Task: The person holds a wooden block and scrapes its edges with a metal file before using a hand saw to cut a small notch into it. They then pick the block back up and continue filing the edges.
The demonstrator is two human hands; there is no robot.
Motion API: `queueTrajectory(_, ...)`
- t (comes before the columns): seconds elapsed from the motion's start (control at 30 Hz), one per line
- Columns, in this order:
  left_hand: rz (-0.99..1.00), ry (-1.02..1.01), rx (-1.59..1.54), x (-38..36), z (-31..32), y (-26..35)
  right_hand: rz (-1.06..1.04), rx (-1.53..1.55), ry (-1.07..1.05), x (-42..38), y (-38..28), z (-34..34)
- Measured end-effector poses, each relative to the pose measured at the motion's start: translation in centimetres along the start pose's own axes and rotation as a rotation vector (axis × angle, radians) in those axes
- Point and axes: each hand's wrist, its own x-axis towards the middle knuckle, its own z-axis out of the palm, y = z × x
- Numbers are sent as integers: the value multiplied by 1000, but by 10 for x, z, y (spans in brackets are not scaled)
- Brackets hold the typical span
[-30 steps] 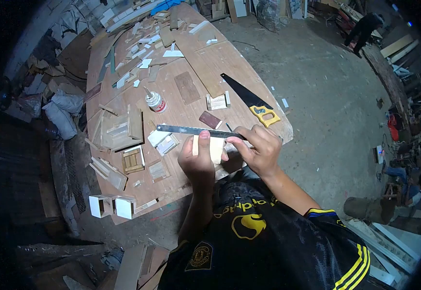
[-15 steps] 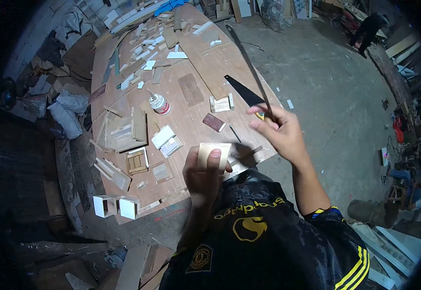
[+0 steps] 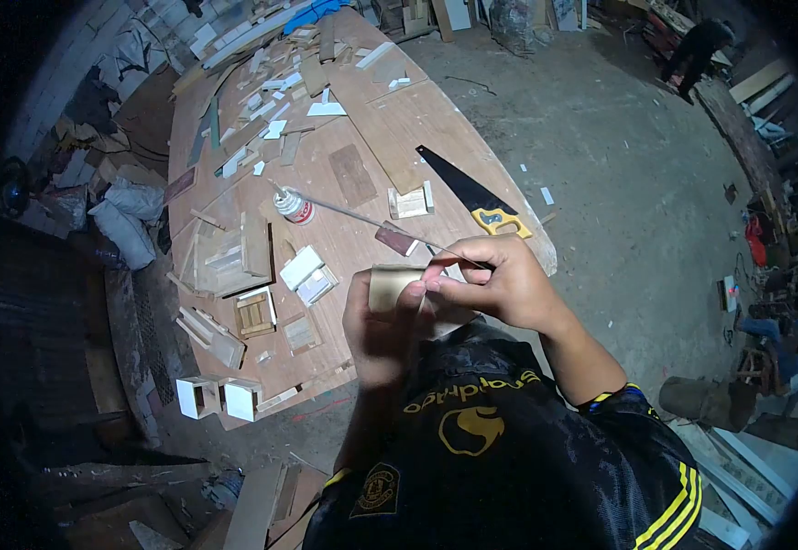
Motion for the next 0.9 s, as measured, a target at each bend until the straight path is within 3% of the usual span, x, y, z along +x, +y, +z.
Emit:
queueTrajectory(0.23,-5,-34,144,9,20,5,6,68,-39,4,2,-18)
queueTrajectory(0.43,-102,-60,70,17,33,2,3,84,-78,10,9,-35)
queueTrajectory(0.53,2,-77,128,25,35,-3,-47,128,-29,14,14,-43)
queueTrajectory(0.6,-5,-78,87,29,35,-8,142,177,11,15,9,-55)
queueTrajectory(0.63,-12,-79,42,30,35,-9,138,182,8,16,17,-59)
queueTrajectory(0.7,-16,-61,9,32,36,-9,-280,207,270,19,42,-67)
queueTrajectory(0.83,12,-62,-30,33,40,-1,-88,344,585,22,53,-95)
queueTrajectory(0.9,46,-40,55,36,33,-11,-11,236,694,24,60,-105)
